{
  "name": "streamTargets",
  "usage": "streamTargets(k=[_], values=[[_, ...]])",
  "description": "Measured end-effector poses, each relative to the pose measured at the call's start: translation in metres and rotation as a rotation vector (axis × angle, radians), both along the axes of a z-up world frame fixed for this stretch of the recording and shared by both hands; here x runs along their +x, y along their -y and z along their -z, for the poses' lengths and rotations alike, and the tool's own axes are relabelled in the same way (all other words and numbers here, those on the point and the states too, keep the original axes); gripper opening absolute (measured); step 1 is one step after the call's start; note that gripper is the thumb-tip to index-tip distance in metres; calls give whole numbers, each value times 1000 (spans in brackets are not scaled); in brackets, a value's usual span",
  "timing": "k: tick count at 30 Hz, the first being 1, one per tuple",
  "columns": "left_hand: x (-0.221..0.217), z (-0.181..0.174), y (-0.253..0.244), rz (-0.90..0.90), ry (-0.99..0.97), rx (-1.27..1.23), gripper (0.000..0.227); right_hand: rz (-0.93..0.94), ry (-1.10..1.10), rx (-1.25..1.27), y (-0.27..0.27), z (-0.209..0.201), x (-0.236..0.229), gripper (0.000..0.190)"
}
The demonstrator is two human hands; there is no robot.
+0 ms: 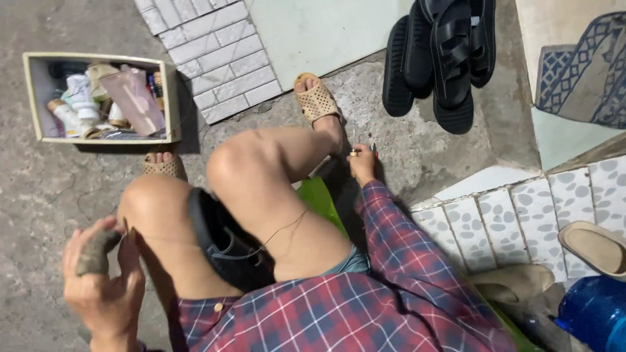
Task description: Hand-stitching the sole of a black sandal using a needle and thread to repair or assemble it.
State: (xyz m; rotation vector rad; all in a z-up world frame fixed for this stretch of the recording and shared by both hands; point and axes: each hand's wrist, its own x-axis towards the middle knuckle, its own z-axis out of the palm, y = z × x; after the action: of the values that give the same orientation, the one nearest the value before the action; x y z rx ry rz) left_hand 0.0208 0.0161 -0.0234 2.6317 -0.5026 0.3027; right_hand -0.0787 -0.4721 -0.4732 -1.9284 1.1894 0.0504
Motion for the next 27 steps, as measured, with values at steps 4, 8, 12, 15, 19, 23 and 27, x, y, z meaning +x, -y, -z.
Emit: streamTargets(k=[4,8,12,15,19,23,27], values=[[6,2,11,43,-35,45,3,-71,-71,-85,-6,8,4,32],[12,3,15,44,-86,29,3,-70,-121,-72,-14,-10,13,32],[13,1,21,12,-88,73,1,-121,-65,-186,-15,-42,14,20],[12,2,20,6,-80,126,3,-60,-276,-306,-14,-78,4,20],[10,3,17,0,-101,127,5,-154,-298,-532,11,-57,-31,31],[9,-18,29,-10,-214,-33,11,-203,-303,-379,27,-68,-29,22],[6,-42,49,-33,-74,-220,7,-264,-301,-430,58,-17,-52,34]])
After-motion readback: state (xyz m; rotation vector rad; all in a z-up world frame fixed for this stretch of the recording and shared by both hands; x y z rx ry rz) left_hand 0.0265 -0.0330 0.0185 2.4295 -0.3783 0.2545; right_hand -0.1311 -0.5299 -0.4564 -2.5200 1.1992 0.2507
